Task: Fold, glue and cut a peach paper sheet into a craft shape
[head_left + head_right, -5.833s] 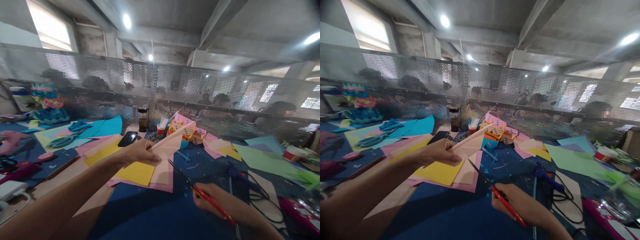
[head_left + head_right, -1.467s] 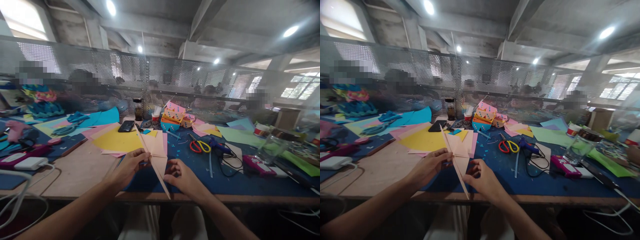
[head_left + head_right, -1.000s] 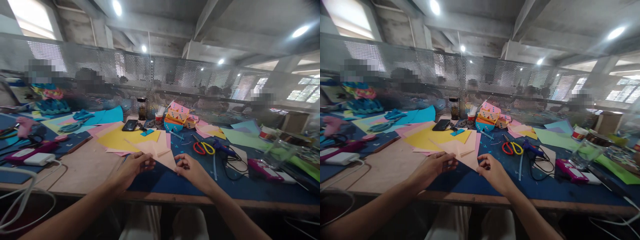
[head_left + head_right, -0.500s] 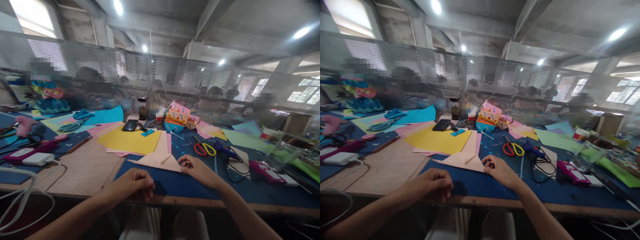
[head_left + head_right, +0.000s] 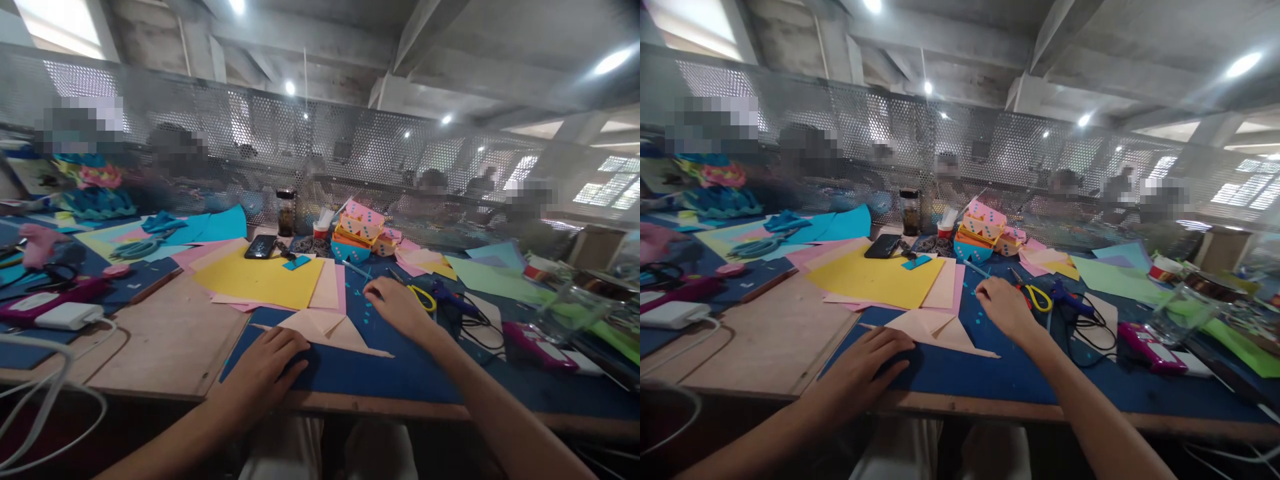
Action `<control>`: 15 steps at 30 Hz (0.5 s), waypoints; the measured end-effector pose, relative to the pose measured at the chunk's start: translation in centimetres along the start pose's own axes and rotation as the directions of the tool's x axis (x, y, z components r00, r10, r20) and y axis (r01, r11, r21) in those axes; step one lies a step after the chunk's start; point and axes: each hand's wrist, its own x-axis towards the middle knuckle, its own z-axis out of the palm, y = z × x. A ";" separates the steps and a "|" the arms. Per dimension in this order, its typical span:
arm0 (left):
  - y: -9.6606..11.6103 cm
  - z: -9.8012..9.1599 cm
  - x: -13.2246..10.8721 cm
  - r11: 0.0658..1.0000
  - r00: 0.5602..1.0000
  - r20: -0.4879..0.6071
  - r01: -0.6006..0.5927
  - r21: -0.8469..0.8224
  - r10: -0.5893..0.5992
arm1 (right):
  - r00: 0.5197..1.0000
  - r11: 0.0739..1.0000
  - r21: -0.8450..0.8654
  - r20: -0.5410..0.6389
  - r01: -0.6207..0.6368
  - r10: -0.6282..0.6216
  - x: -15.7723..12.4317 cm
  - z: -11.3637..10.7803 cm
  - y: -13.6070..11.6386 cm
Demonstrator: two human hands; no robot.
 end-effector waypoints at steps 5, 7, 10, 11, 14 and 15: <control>0.0 0.0 -0.2 1.000 1.000 0.005 -0.031 -0.003 0.031 | 1.000 0.987 -0.159 -0.025 -0.005 0.001 5.6 2.2 1.7; 0.0 0.0 -0.3 1.000 1.000 0.003 -0.026 -0.009 0.026 | 1.000 0.977 -0.214 -0.012 0.007 -0.010 7.2 3.3 2.0; -0.1 0.0 -0.4 1.000 1.000 0.000 -0.012 -0.026 0.012 | 1.000 0.959 -0.283 0.012 0.017 -0.014 8.6 4.8 2.2; -0.2 0.0 -0.4 0.999 1.000 0.001 -0.011 -0.033 0.011 | 1.000 0.953 -0.302 0.019 0.017 -0.011 8.8 5.1 2.2; -0.3 0.0 -0.5 0.999 1.000 0.000 -0.015 -0.052 0.015 | 1.000 0.939 -0.344 0.017 0.006 -0.001 9.4 6.0 2.3; -0.3 0.0 -0.5 0.998 1.000 -0.001 -0.015 -0.056 0.015 | 1.000 0.936 -0.353 0.006 -0.003 0.005 9.6 6.2 2.3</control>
